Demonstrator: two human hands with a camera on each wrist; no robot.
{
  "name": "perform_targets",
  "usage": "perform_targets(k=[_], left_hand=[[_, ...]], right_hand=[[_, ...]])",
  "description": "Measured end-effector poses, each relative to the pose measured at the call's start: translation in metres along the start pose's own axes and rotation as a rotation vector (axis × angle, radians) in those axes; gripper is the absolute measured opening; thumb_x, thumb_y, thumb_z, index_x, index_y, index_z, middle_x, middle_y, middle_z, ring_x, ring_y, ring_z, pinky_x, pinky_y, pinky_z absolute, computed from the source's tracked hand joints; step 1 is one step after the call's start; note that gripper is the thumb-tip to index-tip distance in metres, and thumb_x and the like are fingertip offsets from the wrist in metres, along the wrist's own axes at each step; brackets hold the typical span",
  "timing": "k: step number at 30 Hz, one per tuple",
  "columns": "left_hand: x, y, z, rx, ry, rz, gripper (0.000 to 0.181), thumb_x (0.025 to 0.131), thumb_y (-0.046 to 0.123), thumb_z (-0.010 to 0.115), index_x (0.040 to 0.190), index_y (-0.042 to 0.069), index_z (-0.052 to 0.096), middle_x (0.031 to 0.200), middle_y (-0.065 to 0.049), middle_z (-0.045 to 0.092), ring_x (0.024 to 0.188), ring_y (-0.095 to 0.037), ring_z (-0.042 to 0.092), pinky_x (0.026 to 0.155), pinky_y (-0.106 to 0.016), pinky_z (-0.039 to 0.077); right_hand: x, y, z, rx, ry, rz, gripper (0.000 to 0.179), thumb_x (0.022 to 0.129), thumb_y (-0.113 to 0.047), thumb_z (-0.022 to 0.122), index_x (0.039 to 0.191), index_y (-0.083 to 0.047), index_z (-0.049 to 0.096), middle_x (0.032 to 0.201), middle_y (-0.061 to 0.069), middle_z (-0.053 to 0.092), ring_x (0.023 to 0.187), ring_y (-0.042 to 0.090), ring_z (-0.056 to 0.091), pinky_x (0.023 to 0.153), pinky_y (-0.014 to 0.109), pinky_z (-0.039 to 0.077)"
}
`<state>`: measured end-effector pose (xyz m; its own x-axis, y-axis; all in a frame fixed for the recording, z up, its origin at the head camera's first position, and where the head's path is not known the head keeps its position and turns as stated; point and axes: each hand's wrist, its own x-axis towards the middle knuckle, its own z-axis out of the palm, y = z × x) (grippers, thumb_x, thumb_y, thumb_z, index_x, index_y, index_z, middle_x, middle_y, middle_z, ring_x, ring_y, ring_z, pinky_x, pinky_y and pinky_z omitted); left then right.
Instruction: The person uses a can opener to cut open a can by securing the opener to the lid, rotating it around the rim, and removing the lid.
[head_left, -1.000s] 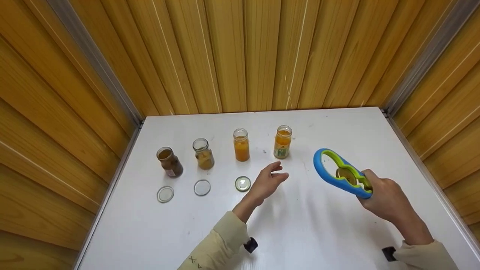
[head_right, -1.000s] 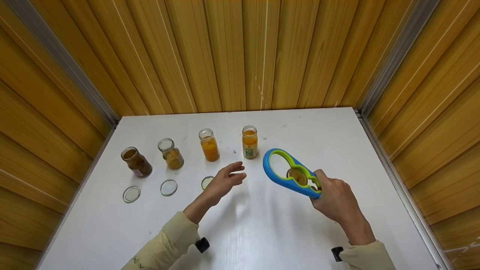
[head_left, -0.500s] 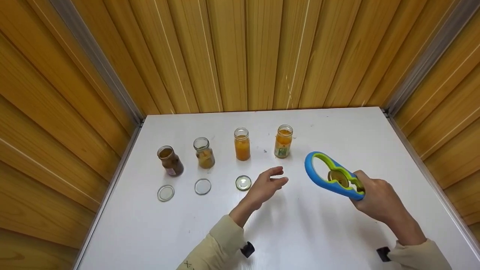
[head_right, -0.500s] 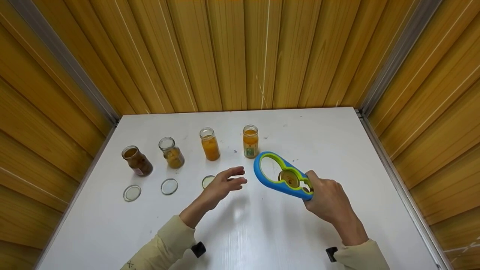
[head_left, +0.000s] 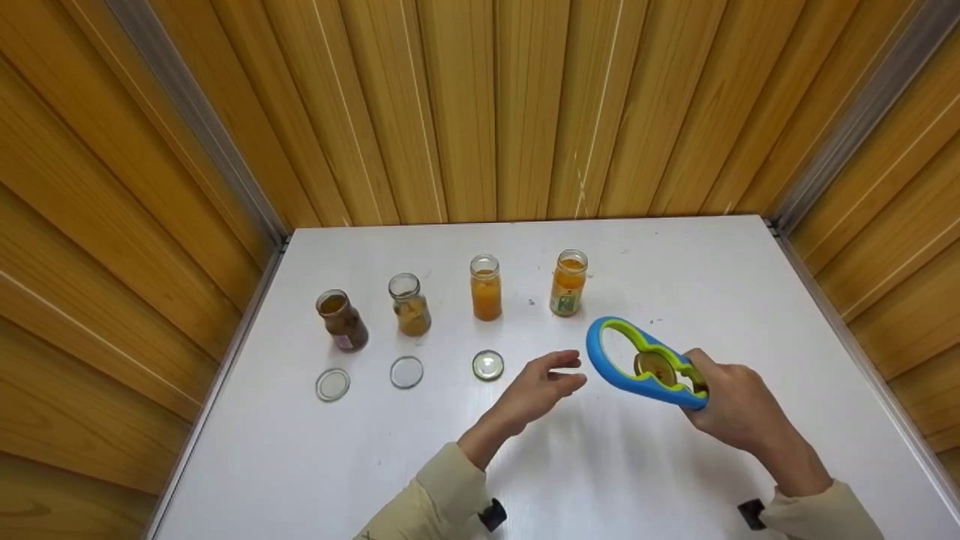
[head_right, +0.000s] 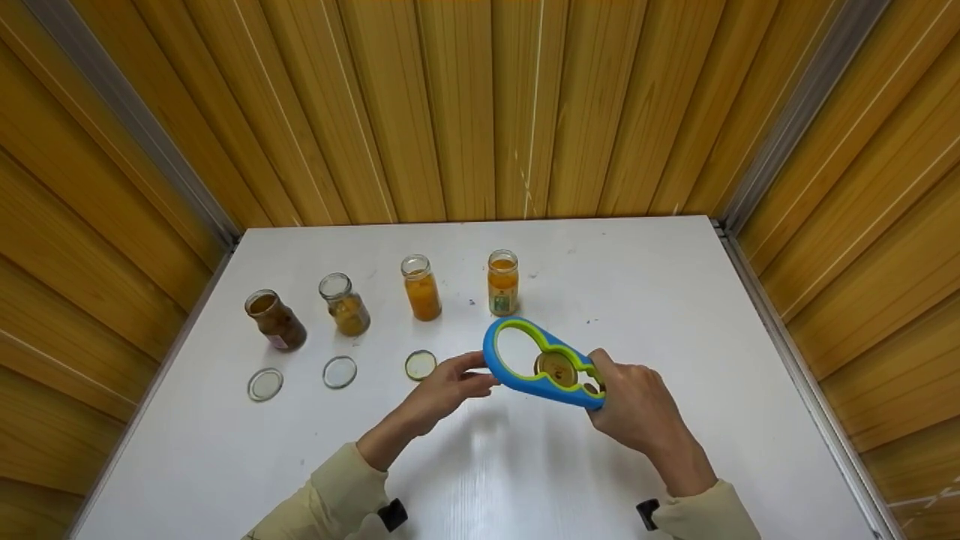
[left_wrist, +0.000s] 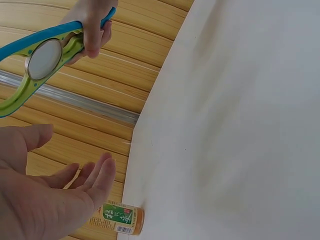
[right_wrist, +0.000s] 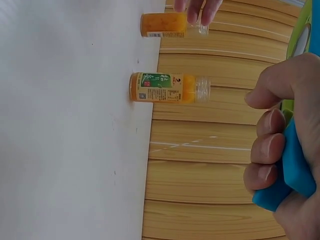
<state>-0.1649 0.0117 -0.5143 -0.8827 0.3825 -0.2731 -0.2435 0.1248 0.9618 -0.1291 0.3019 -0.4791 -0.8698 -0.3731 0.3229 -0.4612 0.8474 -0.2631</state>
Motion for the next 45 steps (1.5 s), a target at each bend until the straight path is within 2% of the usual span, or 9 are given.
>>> perform_targets(k=[5,8,12,16,22,30,34,39,45], left_hand=[[-0.004,-0.003,0.001,-0.024,-0.048,0.017,0.047,0.098,0.030,0.071,0.143,0.020,0.060,0.134,0.005,0.064,0.117,-0.021,0.066,0.107,-0.054,0.048],[-0.006,-0.005,-0.001,-0.033,-0.069,0.034,0.042,0.099,0.025,0.069,0.140,0.020,0.062,0.131,0.004,0.066,0.117,-0.021,0.066,0.106,-0.051,0.049],[-0.010,-0.007,-0.003,-0.034,-0.076,0.058,0.038,0.101,0.019,0.065,0.139,0.015,0.064,0.129,0.001,0.067,0.116,-0.022,0.067,0.103,-0.046,0.053],[-0.013,-0.011,-0.005,-0.054,-0.098,0.054,0.042,0.099,0.018,0.068,0.140,0.013,0.063,0.134,0.000,0.066,0.117,-0.022,0.067,0.103,-0.047,0.052],[-0.016,-0.017,-0.013,-0.189,-0.174,0.062,0.049,0.097,0.013,0.068,0.143,0.003,0.058,0.135,-0.006,0.066,0.118,-0.023,0.067,0.105,-0.043,0.051],[-0.021,-0.025,-0.022,-0.275,-0.305,0.074,0.049,0.102,0.037,0.065,0.143,0.010,0.060,0.134,-0.006,0.067,0.119,-0.025,0.067,0.104,-0.041,0.052],[-0.023,-0.030,-0.022,-0.342,-0.391,0.104,0.058,0.098,0.045,0.068,0.142,0.008,0.060,0.134,-0.010,0.066,0.117,-0.024,0.065,0.102,-0.038,0.051],[-0.026,-0.035,-0.021,-0.374,-0.473,0.139,0.069,0.094,0.053,0.070,0.143,0.006,0.057,0.132,-0.010,0.065,0.113,-0.020,0.062,0.102,-0.036,0.050],[-0.031,-0.041,-0.019,-0.458,-0.483,0.068,0.066,0.097,0.047,0.068,0.147,0.006,0.052,0.135,-0.012,0.064,0.119,-0.022,0.062,0.107,-0.039,0.048]], right_hand=[[0.001,-0.008,0.007,0.009,-0.018,-0.016,0.048,0.069,-0.001,0.089,0.106,-0.006,0.059,0.073,-0.003,0.061,0.059,0.008,0.049,0.056,0.028,0.049],[0.003,-0.013,0.011,0.017,-0.024,-0.030,0.047,0.069,-0.001,0.089,0.106,-0.007,0.060,0.072,-0.004,0.061,0.059,0.007,0.049,0.056,0.027,0.049],[0.004,-0.019,0.018,0.029,-0.038,-0.052,0.047,0.069,-0.002,0.089,0.106,-0.008,0.060,0.073,-0.004,0.064,0.058,0.005,0.048,0.055,0.025,0.049],[0.004,-0.023,0.023,0.030,-0.055,-0.070,0.049,0.068,-0.003,0.090,0.106,-0.009,0.060,0.076,-0.003,0.067,0.059,0.003,0.049,0.056,0.024,0.050],[0.004,-0.028,0.033,0.035,-0.033,-0.131,0.053,0.062,-0.003,0.090,0.106,-0.009,0.059,0.074,-0.005,0.066,0.059,0.002,0.051,0.054,0.024,0.049],[0.005,-0.037,0.043,0.065,-0.087,-0.150,0.054,0.065,-0.006,0.091,0.109,-0.010,0.059,0.076,-0.006,0.067,0.062,0.002,0.056,0.055,0.026,0.050],[0.004,-0.040,0.048,0.090,-0.101,-0.158,0.052,0.066,-0.008,0.091,0.108,-0.011,0.059,0.076,-0.007,0.066,0.062,0.001,0.055,0.055,0.025,0.050],[0.003,-0.042,0.055,0.119,-0.091,-0.187,0.051,0.066,-0.008,0.090,0.106,-0.011,0.060,0.074,-0.009,0.063,0.062,0.000,0.053,0.054,0.024,0.048],[0.002,-0.047,0.061,0.147,-0.104,-0.212,0.048,0.068,-0.010,0.089,0.105,-0.012,0.059,0.074,-0.010,0.063,0.061,-0.001,0.051,0.055,0.024,0.048]])
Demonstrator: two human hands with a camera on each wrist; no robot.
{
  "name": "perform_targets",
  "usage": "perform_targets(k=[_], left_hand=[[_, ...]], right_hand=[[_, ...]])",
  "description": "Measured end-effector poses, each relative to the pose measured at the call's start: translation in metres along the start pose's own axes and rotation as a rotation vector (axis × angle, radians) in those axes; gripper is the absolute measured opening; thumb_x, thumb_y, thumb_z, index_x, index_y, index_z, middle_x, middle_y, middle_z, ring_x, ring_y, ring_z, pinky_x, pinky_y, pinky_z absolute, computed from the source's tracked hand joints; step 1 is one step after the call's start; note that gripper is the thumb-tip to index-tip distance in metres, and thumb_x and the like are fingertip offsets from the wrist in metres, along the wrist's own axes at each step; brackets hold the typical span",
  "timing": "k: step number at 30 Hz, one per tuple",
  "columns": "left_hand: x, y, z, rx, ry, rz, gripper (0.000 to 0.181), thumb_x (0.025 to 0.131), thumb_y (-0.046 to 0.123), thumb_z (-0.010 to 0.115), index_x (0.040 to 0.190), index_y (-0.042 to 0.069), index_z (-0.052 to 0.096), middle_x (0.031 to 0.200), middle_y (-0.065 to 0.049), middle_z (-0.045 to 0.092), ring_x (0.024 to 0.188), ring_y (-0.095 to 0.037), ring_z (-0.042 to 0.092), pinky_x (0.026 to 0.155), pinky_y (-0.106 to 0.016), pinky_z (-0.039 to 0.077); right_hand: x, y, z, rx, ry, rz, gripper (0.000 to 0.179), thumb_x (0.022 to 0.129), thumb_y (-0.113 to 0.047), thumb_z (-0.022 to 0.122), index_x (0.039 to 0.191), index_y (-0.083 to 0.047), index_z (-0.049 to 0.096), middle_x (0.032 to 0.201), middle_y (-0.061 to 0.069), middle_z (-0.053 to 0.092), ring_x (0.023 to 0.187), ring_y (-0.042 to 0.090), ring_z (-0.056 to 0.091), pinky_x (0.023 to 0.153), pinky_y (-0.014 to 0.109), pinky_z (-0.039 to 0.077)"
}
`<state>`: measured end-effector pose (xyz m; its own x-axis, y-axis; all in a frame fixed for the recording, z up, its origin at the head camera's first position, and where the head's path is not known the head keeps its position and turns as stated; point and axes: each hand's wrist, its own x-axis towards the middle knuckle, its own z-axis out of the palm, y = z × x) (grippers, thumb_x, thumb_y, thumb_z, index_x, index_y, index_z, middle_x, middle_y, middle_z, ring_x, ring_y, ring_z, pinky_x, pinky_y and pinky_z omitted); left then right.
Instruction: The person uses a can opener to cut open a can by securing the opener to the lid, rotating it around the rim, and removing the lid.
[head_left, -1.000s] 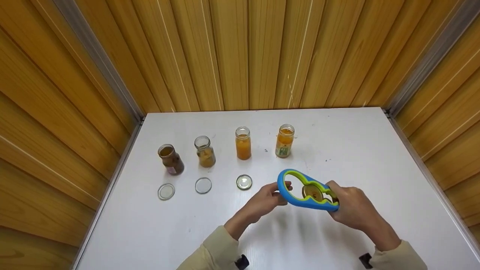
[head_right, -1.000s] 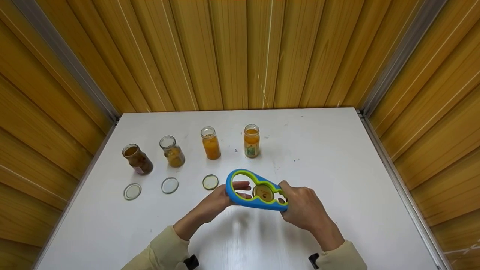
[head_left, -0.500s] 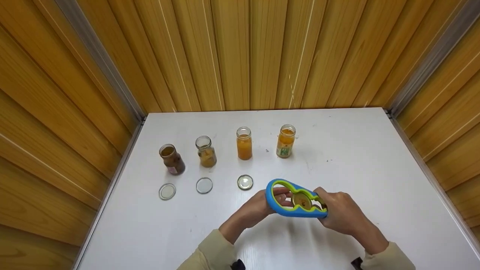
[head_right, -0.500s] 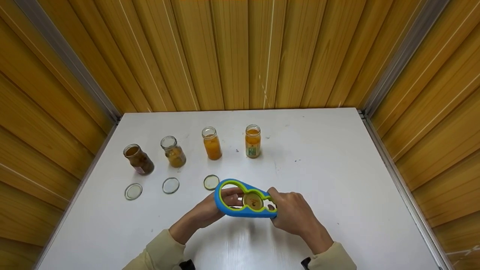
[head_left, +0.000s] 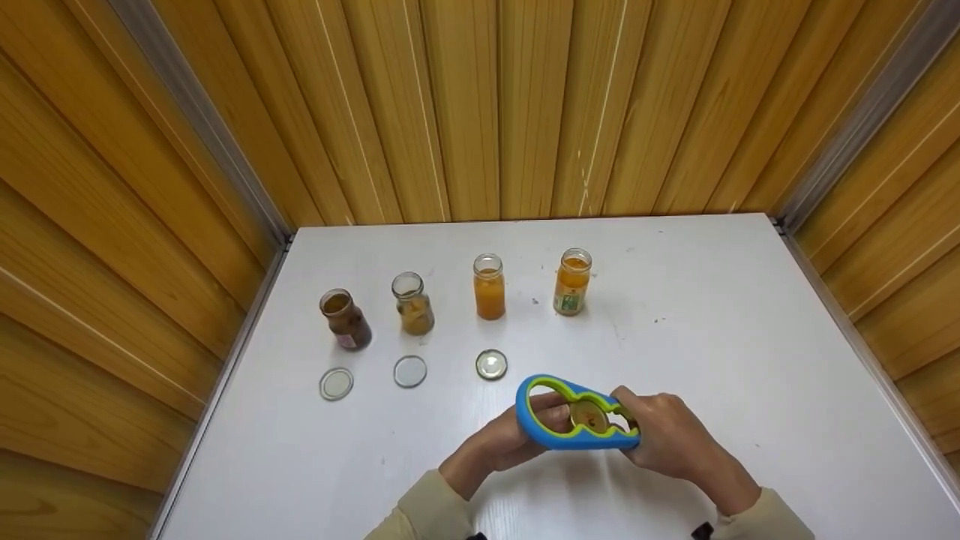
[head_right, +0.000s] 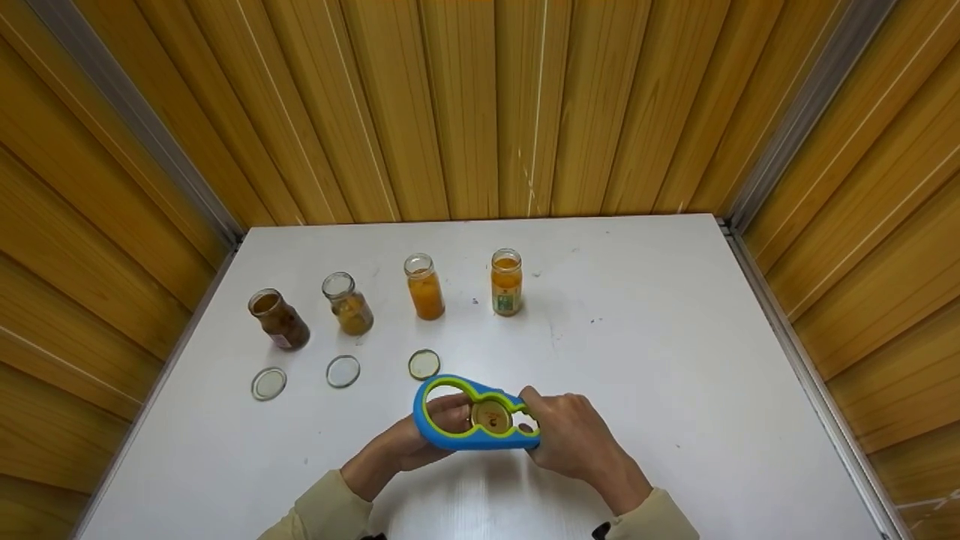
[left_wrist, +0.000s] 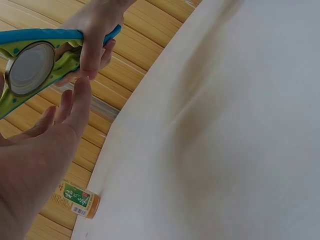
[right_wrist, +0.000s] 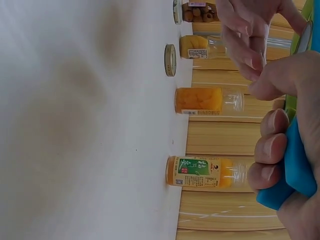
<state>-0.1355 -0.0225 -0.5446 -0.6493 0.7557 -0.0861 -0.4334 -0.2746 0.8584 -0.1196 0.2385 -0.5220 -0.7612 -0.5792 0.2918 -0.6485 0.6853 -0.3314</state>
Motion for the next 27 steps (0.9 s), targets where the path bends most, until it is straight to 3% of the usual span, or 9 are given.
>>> perform_targets(k=[5,13,20,27], left_hand=[[0.000,-0.005,-0.001,-0.100,0.010,-0.040,0.067,0.097,0.046,0.070,0.152,0.011,0.051,0.140,-0.011,0.062,0.122,-0.023,0.061,0.107,-0.039,0.047],[0.000,-0.009,0.000,-0.137,0.012,-0.079,0.077,0.096,0.049,0.070,0.154,0.006,0.046,0.137,-0.010,0.064,0.120,-0.021,0.061,0.107,-0.038,0.048],[-0.001,-0.010,0.001,-0.160,0.007,-0.078,0.063,0.098,0.046,0.067,0.148,0.011,0.055,0.138,-0.010,0.063,0.122,-0.021,0.061,0.108,-0.038,0.047],[-0.003,-0.012,0.002,-0.175,0.005,-0.042,0.056,0.100,0.038,0.066,0.145,0.007,0.057,0.129,-0.007,0.066,0.116,-0.019,0.062,0.105,-0.037,0.049]], right_hand=[[0.000,-0.002,0.003,0.010,-0.019,-0.010,0.047,0.069,-0.011,0.089,0.105,-0.013,0.059,0.074,-0.011,0.062,0.061,-0.002,0.048,0.055,0.023,0.046],[0.000,-0.003,0.007,0.024,-0.048,-0.004,0.046,0.072,-0.017,0.090,0.106,-0.015,0.058,0.075,-0.015,0.060,0.060,-0.003,0.047,0.056,0.021,0.046],[-0.001,-0.003,0.011,0.029,-0.046,-0.009,0.048,0.071,-0.017,0.091,0.106,-0.013,0.059,0.076,-0.010,0.063,0.061,-0.002,0.049,0.057,0.022,0.047],[-0.001,-0.004,0.013,0.053,-0.049,-0.004,0.047,0.072,-0.018,0.091,0.107,-0.014,0.059,0.079,-0.012,0.064,0.062,-0.002,0.050,0.058,0.022,0.049]])
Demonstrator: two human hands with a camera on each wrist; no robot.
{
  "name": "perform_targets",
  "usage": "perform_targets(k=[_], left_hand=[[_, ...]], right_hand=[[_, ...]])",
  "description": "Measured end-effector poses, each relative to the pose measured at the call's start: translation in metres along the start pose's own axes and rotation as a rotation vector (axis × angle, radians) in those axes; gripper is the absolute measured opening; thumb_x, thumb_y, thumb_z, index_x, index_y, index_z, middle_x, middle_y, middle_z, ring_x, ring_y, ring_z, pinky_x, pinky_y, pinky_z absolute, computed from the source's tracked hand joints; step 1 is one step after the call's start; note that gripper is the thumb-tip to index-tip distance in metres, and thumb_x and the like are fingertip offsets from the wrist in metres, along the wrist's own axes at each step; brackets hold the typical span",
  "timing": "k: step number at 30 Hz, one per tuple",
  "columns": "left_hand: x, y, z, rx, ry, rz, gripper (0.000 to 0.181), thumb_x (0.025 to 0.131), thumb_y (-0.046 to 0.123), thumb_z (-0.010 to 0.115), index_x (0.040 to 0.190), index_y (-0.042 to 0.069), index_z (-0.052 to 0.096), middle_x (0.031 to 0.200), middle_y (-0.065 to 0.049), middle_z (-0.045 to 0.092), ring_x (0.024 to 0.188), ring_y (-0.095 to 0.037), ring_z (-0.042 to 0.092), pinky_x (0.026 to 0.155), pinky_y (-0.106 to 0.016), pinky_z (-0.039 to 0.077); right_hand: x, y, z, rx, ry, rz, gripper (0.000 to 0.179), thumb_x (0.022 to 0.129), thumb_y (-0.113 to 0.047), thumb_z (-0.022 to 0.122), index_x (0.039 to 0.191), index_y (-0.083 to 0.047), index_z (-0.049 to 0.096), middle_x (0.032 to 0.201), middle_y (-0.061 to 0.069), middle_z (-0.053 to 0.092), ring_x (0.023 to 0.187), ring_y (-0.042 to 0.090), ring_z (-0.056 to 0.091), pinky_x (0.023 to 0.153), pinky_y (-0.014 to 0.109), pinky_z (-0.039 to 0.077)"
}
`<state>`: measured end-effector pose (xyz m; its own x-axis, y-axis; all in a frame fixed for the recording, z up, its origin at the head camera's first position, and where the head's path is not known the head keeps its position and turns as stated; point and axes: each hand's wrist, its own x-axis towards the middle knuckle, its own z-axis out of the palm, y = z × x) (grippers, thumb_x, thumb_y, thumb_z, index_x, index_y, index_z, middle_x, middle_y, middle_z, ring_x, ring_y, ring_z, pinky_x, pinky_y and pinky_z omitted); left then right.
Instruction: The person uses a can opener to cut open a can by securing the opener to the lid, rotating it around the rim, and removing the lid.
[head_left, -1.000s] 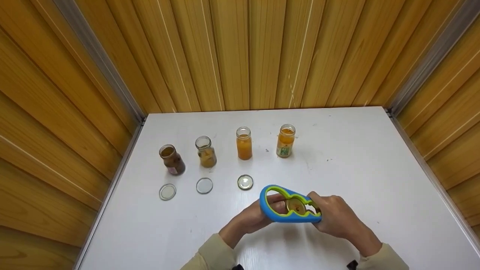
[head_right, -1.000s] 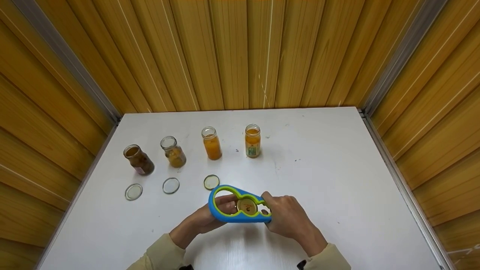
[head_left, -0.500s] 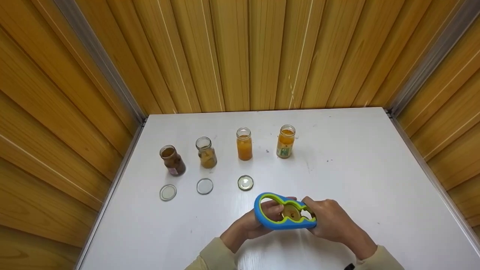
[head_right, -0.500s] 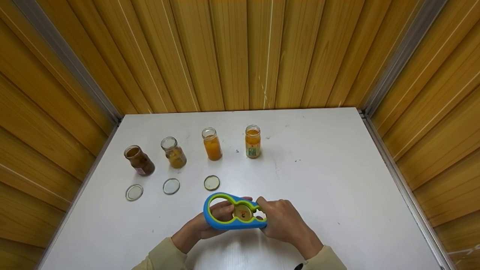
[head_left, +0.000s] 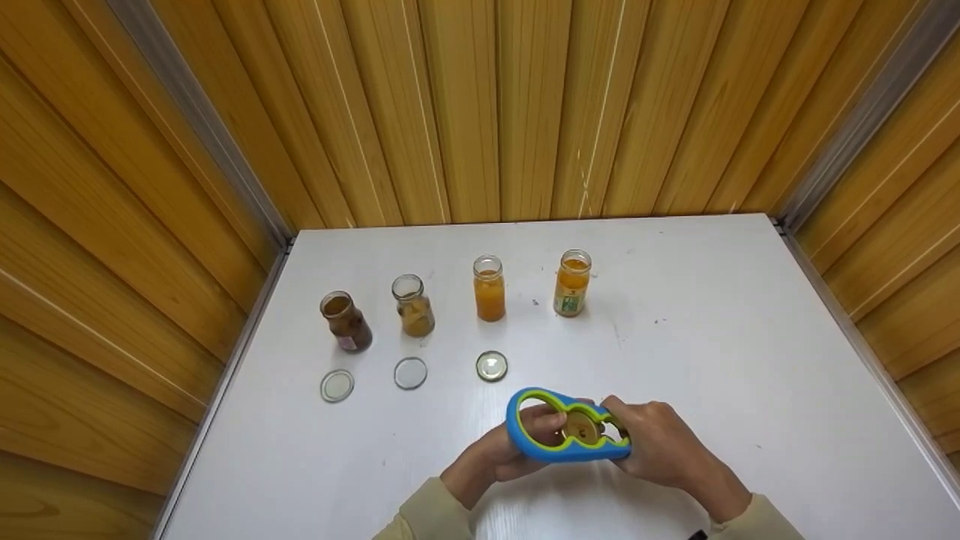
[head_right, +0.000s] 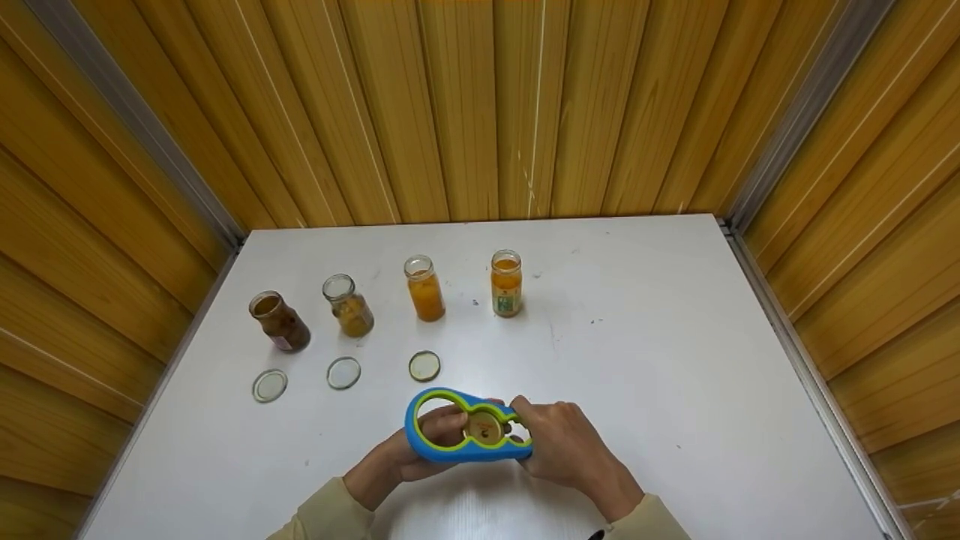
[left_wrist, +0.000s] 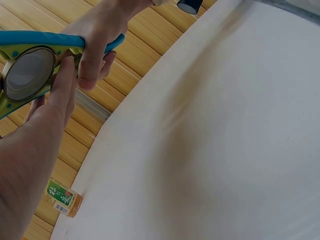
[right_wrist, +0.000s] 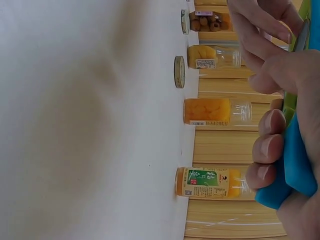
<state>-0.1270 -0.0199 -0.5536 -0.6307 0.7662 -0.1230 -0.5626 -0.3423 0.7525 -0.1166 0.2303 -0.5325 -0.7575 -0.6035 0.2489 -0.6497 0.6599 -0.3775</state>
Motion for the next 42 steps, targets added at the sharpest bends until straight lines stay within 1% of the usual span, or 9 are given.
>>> perform_targets(k=[4,11,18,22,25,31,35,39,42], left_hand=[[0.000,-0.001,-0.001,0.000,0.003,0.003,0.055,0.100,0.038,0.066,0.145,0.006,0.057,0.129,-0.007,0.067,0.115,-0.019,0.063,0.104,-0.036,0.049],[0.001,-0.003,-0.003,0.002,-0.011,0.010,0.057,0.099,0.036,0.066,0.146,0.007,0.055,0.130,-0.007,0.065,0.115,-0.019,0.061,0.103,-0.035,0.049],[0.000,-0.006,-0.004,-0.013,0.015,0.027,0.052,0.098,0.032,0.067,0.141,0.005,0.057,0.126,-0.009,0.068,0.111,-0.020,0.065,0.099,-0.035,0.053],[-0.001,-0.007,-0.006,-0.040,0.000,0.050,0.048,0.102,0.027,0.063,0.143,0.003,0.054,0.126,-0.013,0.068,0.115,-0.024,0.066,0.103,-0.044,0.051],[-0.001,-0.007,-0.007,-0.060,-0.017,0.045,0.050,0.104,0.026,0.061,0.147,0.003,0.052,0.130,-0.013,0.066,0.120,-0.028,0.064,0.106,-0.052,0.048],[-0.001,-0.005,-0.009,-0.066,0.020,0.024,0.049,0.108,0.033,0.055,0.147,0.004,0.053,0.136,-0.017,0.061,0.120,-0.032,0.063,0.106,-0.055,0.047],[-0.001,-0.005,-0.011,-0.046,0.049,0.041,0.044,0.109,0.034,0.052,0.142,0.005,0.057,0.132,-0.015,0.062,0.116,-0.029,0.064,0.104,-0.049,0.051],[-0.002,-0.005,-0.011,-0.044,0.072,0.064,0.037,0.107,0.020,0.057,0.141,0.006,0.059,0.119,-0.009,0.066,0.110,-0.025,0.062,0.100,-0.040,0.053],[-0.003,-0.004,-0.012,-0.036,0.110,0.072,0.038,0.105,0.016,0.059,0.142,0.007,0.060,0.116,-0.007,0.065,0.107,-0.024,0.062,0.098,-0.038,0.053]], right_hand=[[0.000,-0.001,0.001,0.001,0.015,-0.007,0.049,0.073,-0.019,0.092,0.109,-0.014,0.060,0.081,-0.012,0.066,0.065,-0.003,0.051,0.059,0.022,0.050],[0.000,0.001,0.006,-0.036,0.097,-0.059,0.049,0.069,-0.018,0.092,0.107,-0.011,0.062,0.077,-0.011,0.063,0.063,-0.002,0.047,0.055,0.022,0.045],[-0.001,0.001,0.005,-0.007,0.088,-0.033,0.053,0.070,-0.021,0.093,0.113,-0.011,0.063,0.081,-0.009,0.067,0.065,0.000,0.052,0.059,0.023,0.049],[-0.001,0.002,0.002,-0.004,0.104,-0.018,0.056,0.069,-0.021,0.094,0.115,-0.011,0.063,0.085,-0.010,0.068,0.067,0.003,0.056,0.061,0.025,0.051],[-0.002,0.004,0.001,-0.009,0.117,-0.017,0.057,0.069,-0.022,0.094,0.116,-0.011,0.063,0.086,-0.008,0.070,0.068,0.004,0.057,0.061,0.026,0.053],[-0.005,0.008,-0.002,-0.030,0.135,0.001,0.060,0.068,-0.025,0.096,0.116,-0.010,0.063,0.086,-0.006,0.070,0.068,0.002,0.055,0.061,0.026,0.053],[-0.007,0.011,-0.005,-0.050,0.152,0.009,0.060,0.066,-0.023,0.097,0.114,-0.010,0.063,0.080,-0.012,0.063,0.065,0.000,0.048,0.058,0.023,0.048],[-0.008,0.015,-0.006,-0.077,0.191,-0.004,0.060,0.063,-0.018,0.097,0.112,-0.009,0.063,0.075,-0.014,0.057,0.062,0.000,0.045,0.055,0.021,0.043],[-0.009,0.017,-0.008,-0.089,0.202,0.007,0.061,0.062,-0.015,0.097,0.112,-0.008,0.063,0.076,-0.012,0.059,0.063,0.000,0.045,0.054,0.021,0.043]])
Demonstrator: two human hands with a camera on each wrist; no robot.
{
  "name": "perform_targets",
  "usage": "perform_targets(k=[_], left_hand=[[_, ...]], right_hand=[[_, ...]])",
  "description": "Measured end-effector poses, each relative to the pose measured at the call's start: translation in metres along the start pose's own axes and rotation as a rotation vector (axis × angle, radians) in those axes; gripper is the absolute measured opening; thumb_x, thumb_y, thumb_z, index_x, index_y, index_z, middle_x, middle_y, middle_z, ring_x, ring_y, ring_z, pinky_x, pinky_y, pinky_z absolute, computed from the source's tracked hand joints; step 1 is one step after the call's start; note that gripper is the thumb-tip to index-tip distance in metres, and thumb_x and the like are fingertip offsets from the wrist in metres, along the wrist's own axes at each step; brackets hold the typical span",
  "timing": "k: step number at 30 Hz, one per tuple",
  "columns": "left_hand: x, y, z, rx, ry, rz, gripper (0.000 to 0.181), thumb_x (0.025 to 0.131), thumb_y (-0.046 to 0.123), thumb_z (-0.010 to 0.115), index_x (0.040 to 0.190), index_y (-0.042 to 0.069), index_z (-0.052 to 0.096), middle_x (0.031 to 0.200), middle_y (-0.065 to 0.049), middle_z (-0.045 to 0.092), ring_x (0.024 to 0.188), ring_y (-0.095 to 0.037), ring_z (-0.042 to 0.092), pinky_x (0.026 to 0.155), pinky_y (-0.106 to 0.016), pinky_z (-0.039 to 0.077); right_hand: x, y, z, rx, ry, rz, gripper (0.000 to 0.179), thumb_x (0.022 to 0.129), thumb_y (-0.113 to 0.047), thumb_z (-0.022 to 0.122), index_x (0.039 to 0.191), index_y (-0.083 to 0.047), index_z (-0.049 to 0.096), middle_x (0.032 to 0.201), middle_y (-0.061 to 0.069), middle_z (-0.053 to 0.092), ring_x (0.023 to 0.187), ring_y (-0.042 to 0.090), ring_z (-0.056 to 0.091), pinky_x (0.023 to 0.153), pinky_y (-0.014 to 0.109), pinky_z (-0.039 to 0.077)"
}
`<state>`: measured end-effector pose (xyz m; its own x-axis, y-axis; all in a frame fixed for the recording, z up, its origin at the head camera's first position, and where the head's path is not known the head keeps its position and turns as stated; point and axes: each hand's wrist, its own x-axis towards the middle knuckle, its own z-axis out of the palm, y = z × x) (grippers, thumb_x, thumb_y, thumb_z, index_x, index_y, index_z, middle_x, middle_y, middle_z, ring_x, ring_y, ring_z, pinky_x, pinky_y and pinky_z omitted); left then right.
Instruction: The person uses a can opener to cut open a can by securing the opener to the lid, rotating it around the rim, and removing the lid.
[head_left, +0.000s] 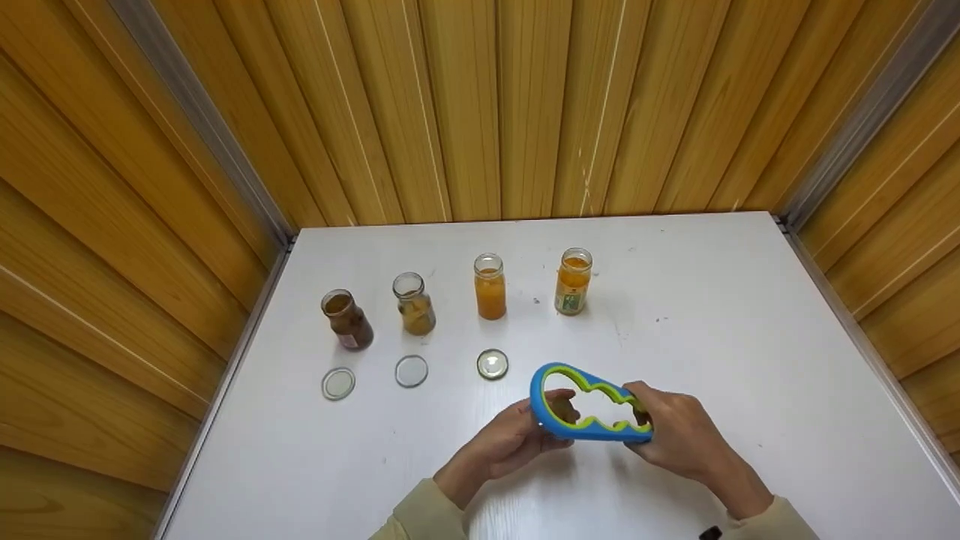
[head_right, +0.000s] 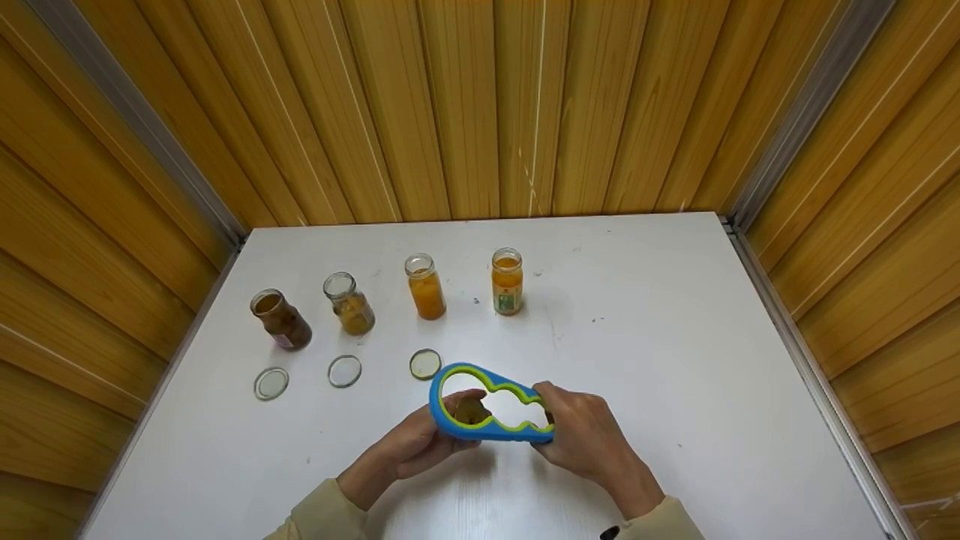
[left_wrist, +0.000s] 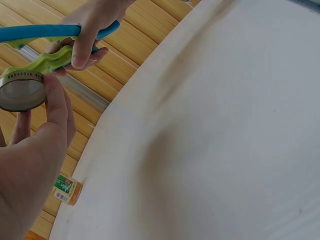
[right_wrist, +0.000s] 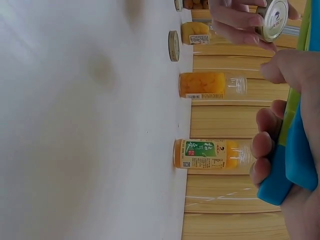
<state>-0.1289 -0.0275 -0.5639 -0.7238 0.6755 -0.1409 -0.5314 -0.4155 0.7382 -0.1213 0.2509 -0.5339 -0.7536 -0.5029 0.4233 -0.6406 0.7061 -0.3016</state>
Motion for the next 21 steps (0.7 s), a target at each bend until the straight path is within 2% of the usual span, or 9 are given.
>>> perform_targets(k=[5,9,15,21], left_hand=[[0.000,0.002,0.000,0.037,0.066,0.006,0.041,0.107,0.031,0.059,0.142,0.009,0.062,0.115,-0.006,0.065,0.106,-0.023,0.061,0.098,-0.037,0.052],[-0.002,0.004,-0.001,0.073,0.078,0.006,0.044,0.106,0.035,0.059,0.142,0.010,0.062,0.111,-0.005,0.068,0.105,-0.021,0.061,0.097,-0.037,0.051],[-0.001,0.007,-0.003,0.103,0.063,0.026,0.051,0.107,0.034,0.058,0.149,0.006,0.054,0.117,-0.005,0.066,0.110,-0.020,0.061,0.099,-0.038,0.051],[0.002,0.010,-0.002,0.140,0.123,0.083,0.051,0.105,0.026,0.061,0.149,0.003,0.049,0.121,-0.009,0.061,0.113,-0.024,0.060,0.100,-0.039,0.052]], right_hand=[[-0.002,0.004,-0.004,-0.035,-0.006,0.043,0.064,0.060,-0.015,0.097,0.114,-0.008,0.063,0.082,-0.006,0.067,0.065,0.002,0.049,0.057,0.023,0.047],[-0.004,0.008,-0.007,-0.054,0.001,0.067,0.065,0.060,-0.016,0.097,0.115,-0.008,0.064,0.086,-0.003,0.070,0.066,0.002,0.050,0.058,0.023,0.048],[-0.008,0.018,-0.012,-0.069,0.018,0.098,0.064,0.061,-0.013,0.096,0.115,-0.006,0.064,0.087,0.000,0.070,0.065,0.004,0.051,0.058,0.024,0.049],[-0.012,0.029,-0.022,-0.088,0.031,0.136,0.062,0.062,-0.010,0.095,0.115,-0.004,0.064,0.085,0.003,0.071,0.064,0.006,0.051,0.058,0.026,0.049]])
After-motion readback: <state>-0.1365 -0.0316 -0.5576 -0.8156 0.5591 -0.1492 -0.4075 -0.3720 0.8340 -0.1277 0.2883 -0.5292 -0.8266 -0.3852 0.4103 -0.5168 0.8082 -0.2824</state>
